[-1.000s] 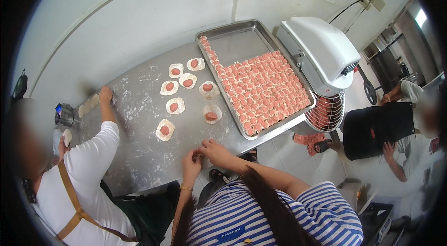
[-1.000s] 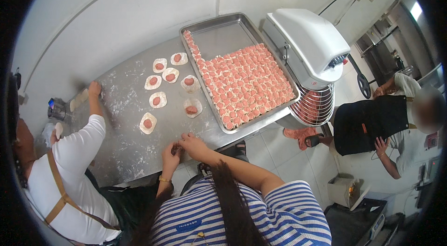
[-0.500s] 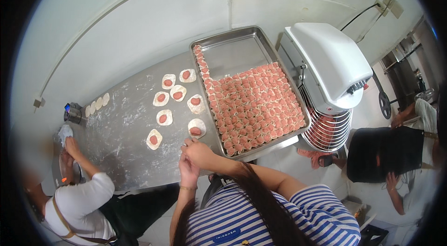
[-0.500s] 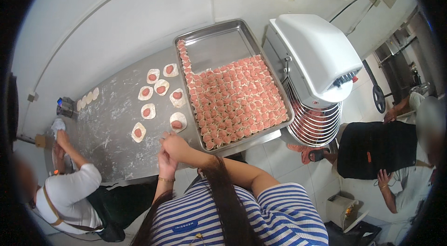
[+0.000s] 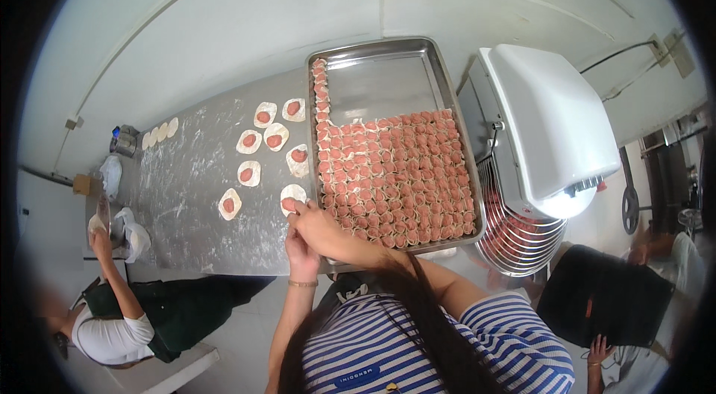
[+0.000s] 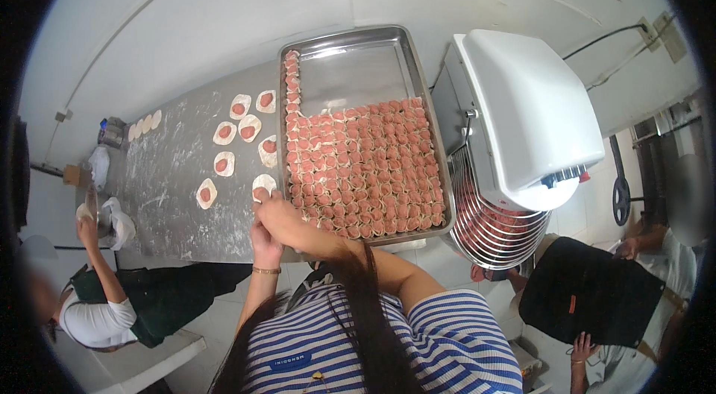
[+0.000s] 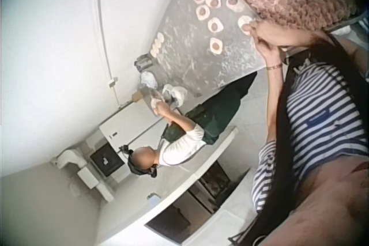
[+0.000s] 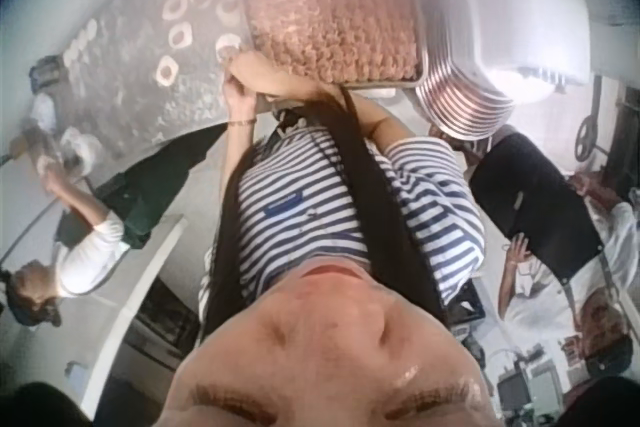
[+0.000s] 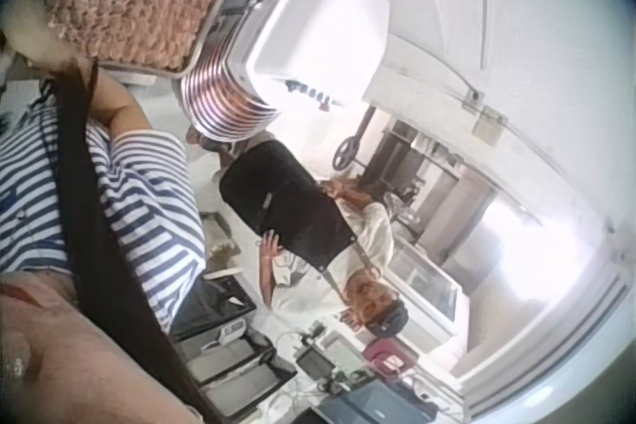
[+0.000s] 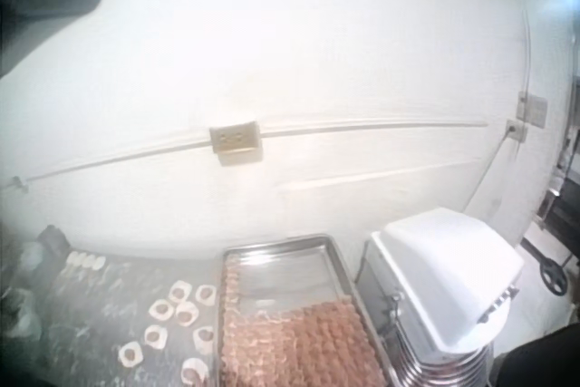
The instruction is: The person places small portions of pink filling onto round dough discs and folds them into dumplings, then arranges them in neat rows on a metal tray. A coworker prepares additional dough discs on the same table.
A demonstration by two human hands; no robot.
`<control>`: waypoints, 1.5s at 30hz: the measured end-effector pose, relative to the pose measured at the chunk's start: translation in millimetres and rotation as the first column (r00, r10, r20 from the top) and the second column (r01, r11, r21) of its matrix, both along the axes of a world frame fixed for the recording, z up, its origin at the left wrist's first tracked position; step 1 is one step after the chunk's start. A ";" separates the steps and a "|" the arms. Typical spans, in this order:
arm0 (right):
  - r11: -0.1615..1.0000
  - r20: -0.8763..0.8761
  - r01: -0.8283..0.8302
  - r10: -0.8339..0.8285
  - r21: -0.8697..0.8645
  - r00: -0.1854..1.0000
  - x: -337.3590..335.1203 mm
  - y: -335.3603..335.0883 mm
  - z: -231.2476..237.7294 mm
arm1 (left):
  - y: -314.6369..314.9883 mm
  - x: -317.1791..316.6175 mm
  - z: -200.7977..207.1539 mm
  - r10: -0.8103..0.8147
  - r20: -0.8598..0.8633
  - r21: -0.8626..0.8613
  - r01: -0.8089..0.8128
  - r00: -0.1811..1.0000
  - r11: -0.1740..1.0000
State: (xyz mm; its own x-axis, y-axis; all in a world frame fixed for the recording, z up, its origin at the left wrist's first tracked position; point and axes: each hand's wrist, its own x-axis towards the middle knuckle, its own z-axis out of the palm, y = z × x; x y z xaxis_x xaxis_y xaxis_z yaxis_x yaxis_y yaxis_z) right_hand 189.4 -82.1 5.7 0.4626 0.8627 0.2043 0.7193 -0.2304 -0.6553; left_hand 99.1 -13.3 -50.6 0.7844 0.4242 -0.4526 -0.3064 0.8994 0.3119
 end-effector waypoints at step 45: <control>0.990 -0.247 0.115 -0.133 -0.087 0.960 278.9 63.7 -101.1 | 18.6 -161.8 8.2 0.317 -0.377 0.274 -0.222 0.870 0.936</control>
State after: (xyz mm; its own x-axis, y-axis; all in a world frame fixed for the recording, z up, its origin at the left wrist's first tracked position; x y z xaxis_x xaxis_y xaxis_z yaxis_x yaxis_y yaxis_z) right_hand 468.2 -18.4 -95.4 0.5956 0.8032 0.0079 0.4963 -0.3603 -0.7899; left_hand -62.7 5.3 -42.4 0.3897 0.7154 -0.5800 -0.3291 0.6964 0.6377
